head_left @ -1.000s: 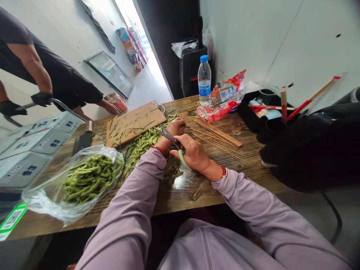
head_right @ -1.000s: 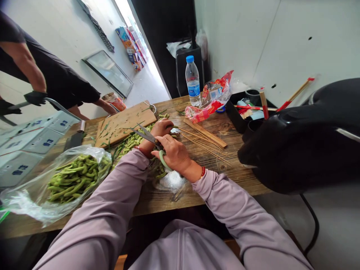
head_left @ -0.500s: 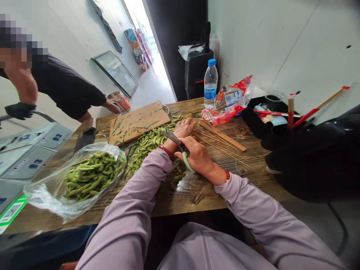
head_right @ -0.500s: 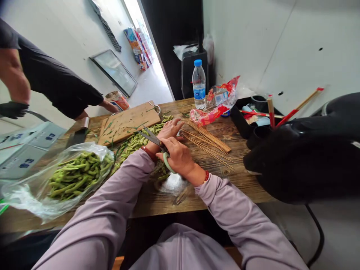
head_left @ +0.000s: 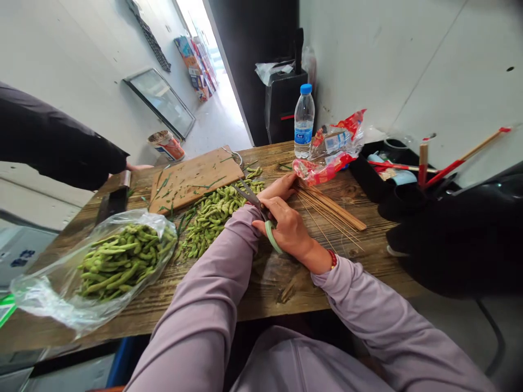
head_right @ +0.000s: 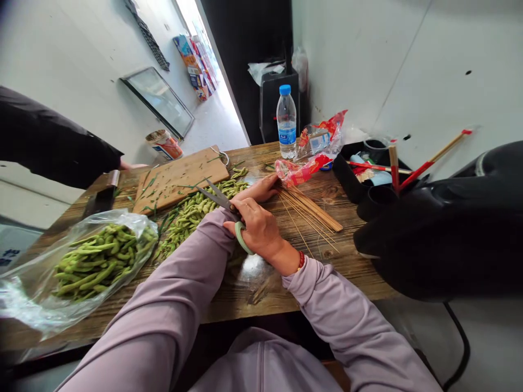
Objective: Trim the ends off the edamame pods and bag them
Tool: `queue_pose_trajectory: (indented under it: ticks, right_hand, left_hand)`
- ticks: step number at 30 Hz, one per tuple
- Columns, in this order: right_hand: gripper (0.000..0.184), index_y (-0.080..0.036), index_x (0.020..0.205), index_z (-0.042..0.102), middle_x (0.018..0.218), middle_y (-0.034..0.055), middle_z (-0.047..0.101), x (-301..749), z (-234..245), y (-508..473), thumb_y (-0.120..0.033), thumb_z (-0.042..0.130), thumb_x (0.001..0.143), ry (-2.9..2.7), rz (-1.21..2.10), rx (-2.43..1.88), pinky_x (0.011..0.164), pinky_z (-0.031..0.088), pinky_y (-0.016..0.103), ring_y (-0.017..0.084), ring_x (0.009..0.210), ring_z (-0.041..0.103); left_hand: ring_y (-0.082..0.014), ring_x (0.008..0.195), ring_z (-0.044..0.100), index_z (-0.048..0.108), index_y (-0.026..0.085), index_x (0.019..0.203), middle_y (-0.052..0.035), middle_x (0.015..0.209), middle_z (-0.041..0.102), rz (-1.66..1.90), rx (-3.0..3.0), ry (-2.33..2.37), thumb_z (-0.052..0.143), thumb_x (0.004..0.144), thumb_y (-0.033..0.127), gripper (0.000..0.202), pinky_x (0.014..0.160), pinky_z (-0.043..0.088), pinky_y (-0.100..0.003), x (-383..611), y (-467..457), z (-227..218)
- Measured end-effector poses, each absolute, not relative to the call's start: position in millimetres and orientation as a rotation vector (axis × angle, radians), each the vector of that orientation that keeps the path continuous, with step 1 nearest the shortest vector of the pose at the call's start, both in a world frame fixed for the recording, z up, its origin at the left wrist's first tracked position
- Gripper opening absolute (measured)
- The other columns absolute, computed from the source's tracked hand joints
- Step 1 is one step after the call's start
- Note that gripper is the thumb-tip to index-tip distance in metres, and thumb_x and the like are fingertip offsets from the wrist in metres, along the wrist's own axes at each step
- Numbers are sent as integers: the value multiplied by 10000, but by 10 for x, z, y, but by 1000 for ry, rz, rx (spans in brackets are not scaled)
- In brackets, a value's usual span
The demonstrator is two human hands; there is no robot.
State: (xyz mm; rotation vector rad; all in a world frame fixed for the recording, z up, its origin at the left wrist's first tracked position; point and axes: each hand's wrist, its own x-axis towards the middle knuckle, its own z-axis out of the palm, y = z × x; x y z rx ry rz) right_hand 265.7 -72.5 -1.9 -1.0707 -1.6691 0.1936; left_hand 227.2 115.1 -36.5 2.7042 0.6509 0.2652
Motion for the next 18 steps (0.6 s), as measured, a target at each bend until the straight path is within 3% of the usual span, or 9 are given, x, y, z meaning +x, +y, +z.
queue_pose_trajectory:
  ticks: [6,10,14,18]
  right_hand:
    - [376,-190,1261,582,1010,86,661,2667,-11,-724,-382,645,945,-1657,199,-1121,754,561,346,199,769,622]
    - [375,-190,1275,580,1004,82,663,2656,-11,-728,-373,638,953,-1674,191,-1117,772,554,341,198,784,623]
    - [384,-167,1266,589,994,88,660,2656,-11,-729,-389,633,956,-1683,190,-1116,748,546,339,196,765,618]
    - [386,-186,1278,587,1027,88,659,2667,-27,-717,-381,644,950,-1683,213,-1138,747,544,338,188,753,612]
  left_hand:
    - [-250,1318,545,552,110,1362,-178,1435,563,315,2740,1017,531,792,84,571,1133,417,-377,2124,1326,-237]
    - [-322,1342,495,563,119,1361,-209,1463,512,192,2741,1469,529,927,302,472,1131,383,-473,1856,1443,-111]
    - [-332,1258,535,640,122,1235,-201,1284,614,5,2708,1597,550,928,460,465,1079,417,-471,1716,1427,-83]
    - [-301,1166,592,686,123,1124,-181,1171,653,-27,2750,1535,536,931,369,347,1023,461,-415,1681,1302,-62]
